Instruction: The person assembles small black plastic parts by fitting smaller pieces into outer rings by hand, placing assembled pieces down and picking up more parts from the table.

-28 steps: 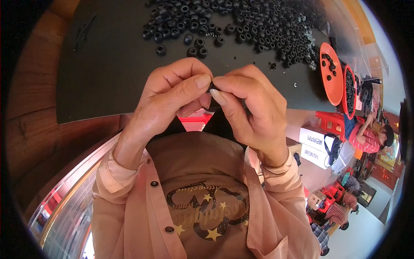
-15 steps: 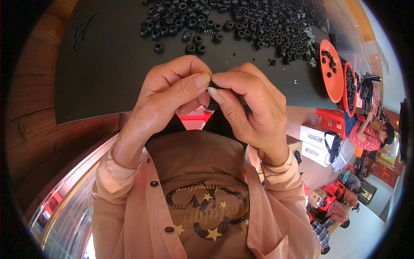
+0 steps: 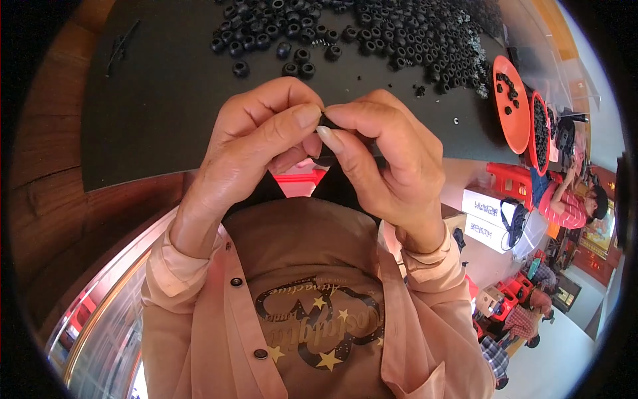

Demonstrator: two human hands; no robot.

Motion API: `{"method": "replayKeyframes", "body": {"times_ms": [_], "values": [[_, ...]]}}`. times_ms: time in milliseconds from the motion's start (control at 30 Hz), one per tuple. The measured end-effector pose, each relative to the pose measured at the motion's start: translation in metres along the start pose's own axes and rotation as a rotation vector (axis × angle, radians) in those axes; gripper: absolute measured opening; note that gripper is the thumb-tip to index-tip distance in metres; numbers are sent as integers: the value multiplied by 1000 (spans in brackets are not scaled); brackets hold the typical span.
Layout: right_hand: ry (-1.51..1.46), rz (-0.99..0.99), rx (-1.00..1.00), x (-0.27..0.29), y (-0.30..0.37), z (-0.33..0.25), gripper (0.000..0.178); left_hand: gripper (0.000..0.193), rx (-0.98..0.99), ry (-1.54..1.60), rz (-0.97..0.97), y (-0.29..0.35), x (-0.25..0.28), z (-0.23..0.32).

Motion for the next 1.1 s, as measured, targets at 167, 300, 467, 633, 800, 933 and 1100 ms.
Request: {"method": "replayKeyframes", "body": {"times_ms": [167,300,467,633,800,933,1100], "values": [[17,-5,3,-1,1,-2,15,18,-25,11,-1,0,1,-1],[-5,1,-14,-1,1,-3,14,17,-30,11,-2,0,0,-1],[-10,5,-4,-2,4,1,14,17,-20,-28,18,1,0,0],[-6,5,-8,-1,5,1,15,17,-18,-59,15,0,-1,1],[-12,55,38,-3,7,7,20,17,-10,-76,-13,0,-2,0],[-49,39,-14,-3,8,6,20,16,-16,-105,-8,1,-3,1],[-23,49,3,-3,10,6,19,16,-8,-106,-14,1,-4,0]]}}
Point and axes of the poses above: each hand's wrist, its own y-axis away from the middle knuckle, its own x-axis out of the back of the hand, z = x × y, the point moved 2 cm from there along -y, towards the middle knuckle, and after that the axes turned 2 degrees about y, right-handed, at the moved point
